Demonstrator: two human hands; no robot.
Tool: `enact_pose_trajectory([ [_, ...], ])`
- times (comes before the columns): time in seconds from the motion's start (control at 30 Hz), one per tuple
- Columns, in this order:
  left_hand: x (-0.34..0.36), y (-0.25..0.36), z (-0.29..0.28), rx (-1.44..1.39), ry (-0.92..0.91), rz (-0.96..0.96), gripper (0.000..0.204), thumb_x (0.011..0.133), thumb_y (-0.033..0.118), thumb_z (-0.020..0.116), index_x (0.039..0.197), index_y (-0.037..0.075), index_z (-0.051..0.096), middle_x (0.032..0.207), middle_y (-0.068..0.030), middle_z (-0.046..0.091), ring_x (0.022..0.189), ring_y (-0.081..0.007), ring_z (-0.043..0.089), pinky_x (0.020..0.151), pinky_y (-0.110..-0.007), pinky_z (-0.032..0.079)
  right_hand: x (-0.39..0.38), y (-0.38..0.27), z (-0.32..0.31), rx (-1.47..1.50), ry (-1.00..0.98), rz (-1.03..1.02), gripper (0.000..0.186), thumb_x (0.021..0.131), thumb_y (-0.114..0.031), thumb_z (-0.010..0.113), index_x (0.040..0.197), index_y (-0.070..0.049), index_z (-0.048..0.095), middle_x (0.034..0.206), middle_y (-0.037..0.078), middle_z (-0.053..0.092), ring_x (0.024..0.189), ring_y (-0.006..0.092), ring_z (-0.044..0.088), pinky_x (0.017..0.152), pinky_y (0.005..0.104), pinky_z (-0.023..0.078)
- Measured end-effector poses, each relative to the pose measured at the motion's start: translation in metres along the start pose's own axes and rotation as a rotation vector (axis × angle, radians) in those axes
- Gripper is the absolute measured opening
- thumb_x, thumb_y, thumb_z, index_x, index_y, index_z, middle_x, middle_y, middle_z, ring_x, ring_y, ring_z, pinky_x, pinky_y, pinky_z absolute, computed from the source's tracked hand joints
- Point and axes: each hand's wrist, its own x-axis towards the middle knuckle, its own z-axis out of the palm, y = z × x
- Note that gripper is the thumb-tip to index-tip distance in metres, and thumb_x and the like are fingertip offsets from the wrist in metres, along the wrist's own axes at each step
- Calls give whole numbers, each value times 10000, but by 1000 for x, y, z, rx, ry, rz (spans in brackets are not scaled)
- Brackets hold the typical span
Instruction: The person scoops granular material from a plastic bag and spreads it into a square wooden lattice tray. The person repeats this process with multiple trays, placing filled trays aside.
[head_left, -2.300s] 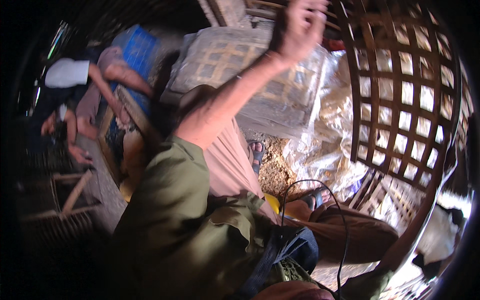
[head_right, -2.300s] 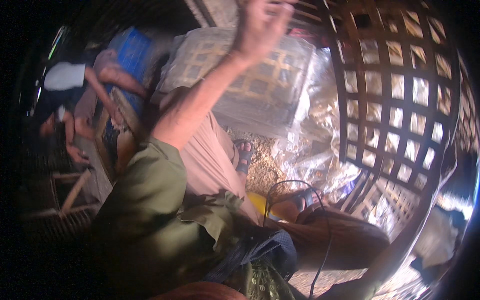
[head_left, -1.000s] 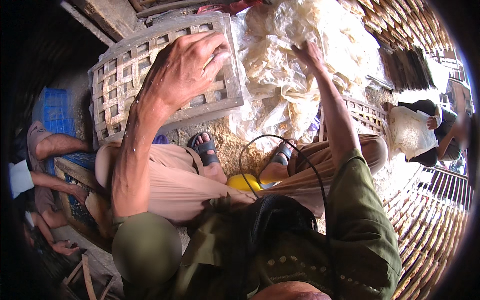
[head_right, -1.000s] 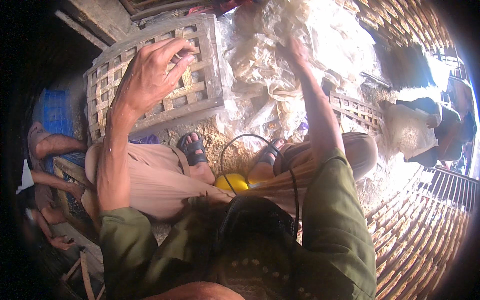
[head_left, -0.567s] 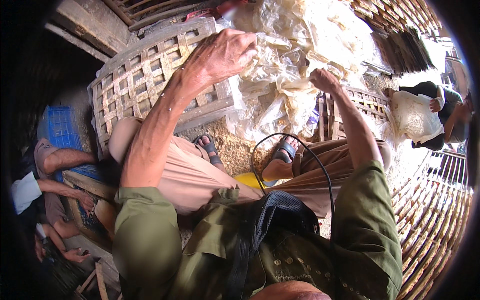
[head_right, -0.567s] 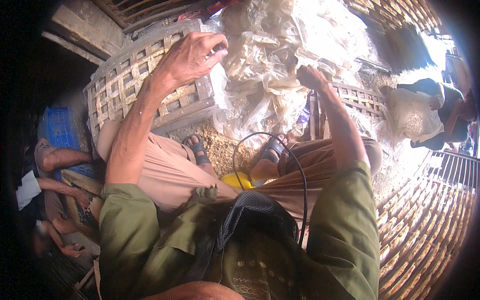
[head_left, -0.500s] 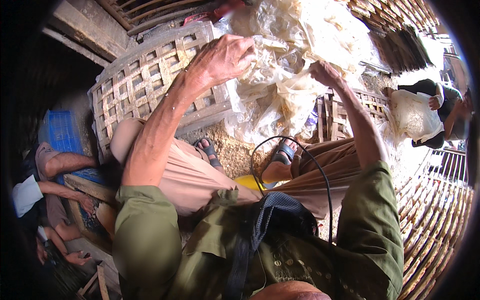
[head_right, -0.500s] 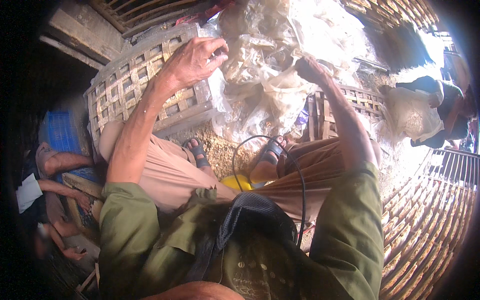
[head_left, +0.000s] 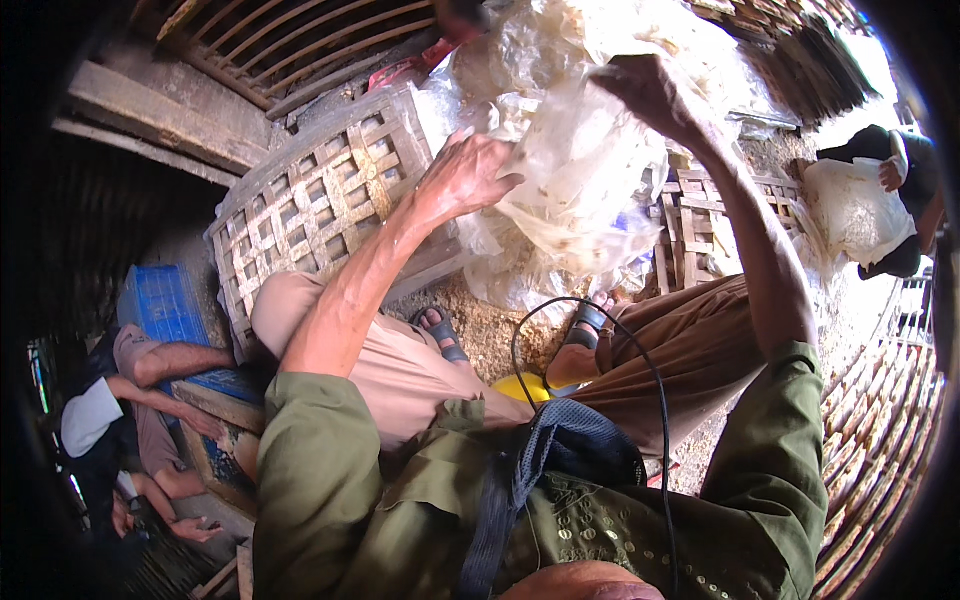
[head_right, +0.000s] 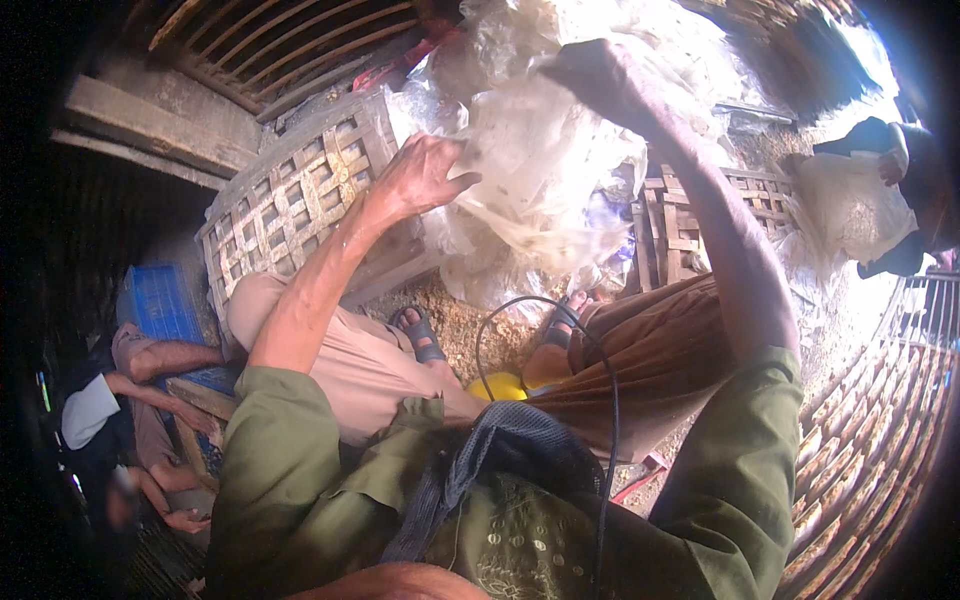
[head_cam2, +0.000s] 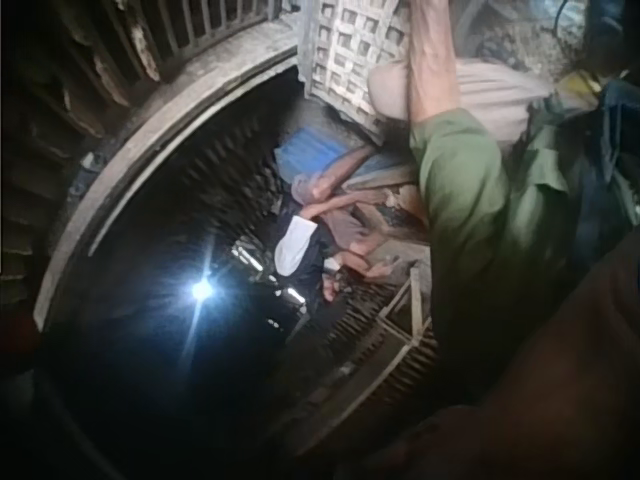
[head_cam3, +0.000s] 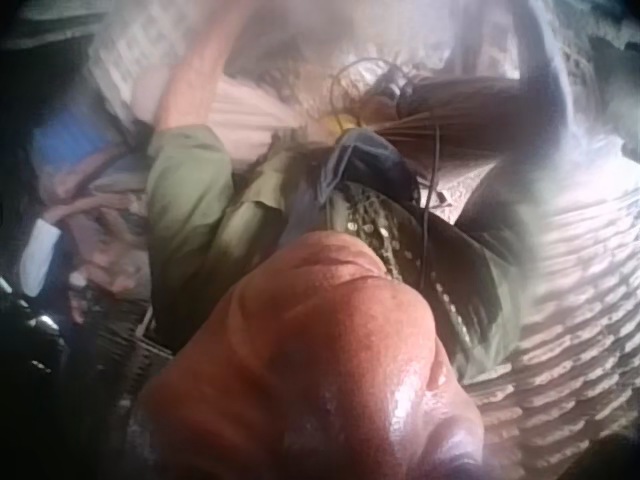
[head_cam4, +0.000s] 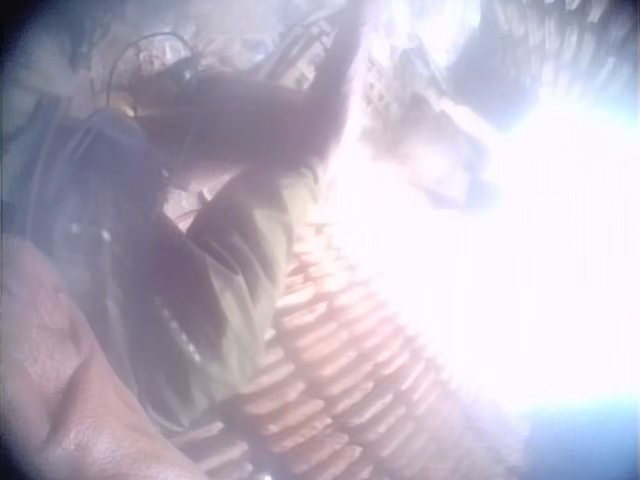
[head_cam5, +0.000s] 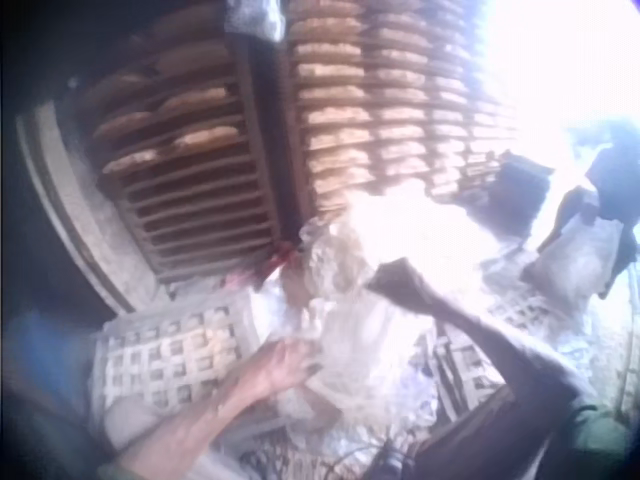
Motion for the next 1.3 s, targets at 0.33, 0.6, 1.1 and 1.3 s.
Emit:
enact_pose_trajectory([
  [0.33, 40, 2, -49, -971, 491, -247, 158, 1083, 194, 578, 1025, 87, 679, 1034, -68, 777, 951, -137, 738, 870, -300, 587, -18, 28, -108, 401, 162, 231, 401, 1038, -429, 667, 1192, -77, 781, 795, -14, 629, 765, 80, 611, 748, 285, 546],
  [0.6, 104, 54, -89, -1010, 413, 60, 201, 1030, 164, 692, 1187, 45, 732, 1075, -123, 790, 952, -182, 770, 826, -302, 649, -33, 40, -157, 385, 265, 265, 430, 1017, -416, 699, 1298, -90, 725, 1057, 49, 724, 938, 154, 701, 887, 325, 578],
  [1.1, 135, 80, -62, -292, 80, -86, 292, 938, 312, 828, 964, 28, 766, 852, -21, 776, 794, -111, 737, 731, -284, 584, -15, -12, -132, 437, 542, 66, 226, 1008, -226, 694, 902, -43, 772, 705, 42, 710, 579, 109, 663, 520, 280, 541],
  [1.3, 143, 108, -25, -978, 215, 80, 204, 949, 216, 811, 1041, 36, 792, 927, -84, 804, 799, -152, 768, 737, -301, 629, -44, -53, -159, 216, 288, 250, 328, 1059, -371, 648, 1046, -73, 783, 889, 71, 778, 764, 138, 746, 649, 305, 617],
])
